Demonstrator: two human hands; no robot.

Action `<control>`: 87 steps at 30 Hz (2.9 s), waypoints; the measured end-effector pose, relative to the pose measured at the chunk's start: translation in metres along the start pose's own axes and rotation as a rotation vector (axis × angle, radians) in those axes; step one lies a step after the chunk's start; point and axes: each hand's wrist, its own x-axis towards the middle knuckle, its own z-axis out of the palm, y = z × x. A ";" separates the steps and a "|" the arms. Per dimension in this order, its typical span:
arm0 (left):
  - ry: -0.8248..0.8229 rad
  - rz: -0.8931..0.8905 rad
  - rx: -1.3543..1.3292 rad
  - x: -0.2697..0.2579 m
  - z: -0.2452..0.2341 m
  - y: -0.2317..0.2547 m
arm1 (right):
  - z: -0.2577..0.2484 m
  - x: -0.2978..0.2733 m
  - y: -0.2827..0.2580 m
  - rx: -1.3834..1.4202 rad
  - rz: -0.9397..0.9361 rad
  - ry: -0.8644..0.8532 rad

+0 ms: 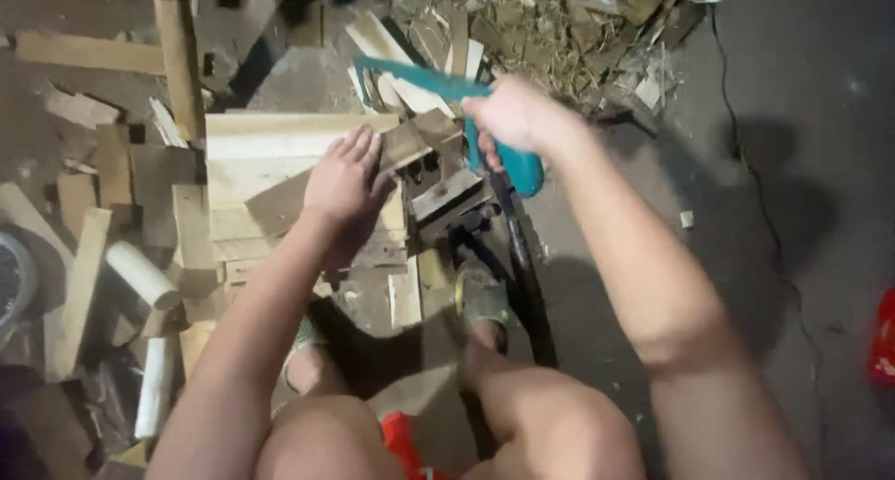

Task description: A person uses a hand-held hacksaw to cut through a piece of wooden plank while sitting on the floor.

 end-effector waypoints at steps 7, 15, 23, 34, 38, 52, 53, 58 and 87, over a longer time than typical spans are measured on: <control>0.011 0.009 0.026 0.002 0.000 -0.002 | -0.002 0.004 0.040 0.151 -0.133 0.076; 0.126 0.067 0.060 0.006 0.026 -0.018 | -0.004 0.019 0.055 0.315 -0.044 0.080; 0.116 0.101 0.091 0.006 0.018 -0.013 | 0.006 -0.003 0.042 0.208 -0.050 0.105; 0.064 0.041 0.059 0.021 0.029 -0.023 | 0.052 -0.020 0.090 0.251 -0.213 0.192; 0.062 0.049 0.067 0.003 -0.004 -0.002 | 0.057 -0.037 0.104 0.121 -0.317 0.207; 0.071 -0.041 0.052 0.007 0.021 -0.006 | 0.117 -0.017 0.199 0.322 -0.393 0.297; 0.073 -0.048 0.052 0.004 0.011 0.000 | 0.112 -0.022 0.201 0.317 -0.396 0.292; 0.063 -0.024 0.006 -0.005 -0.019 0.018 | 0.097 -0.050 0.210 0.485 -0.330 0.242; -0.056 -0.047 0.001 0.002 -0.005 0.010 | 0.015 -0.197 0.151 0.338 0.123 0.144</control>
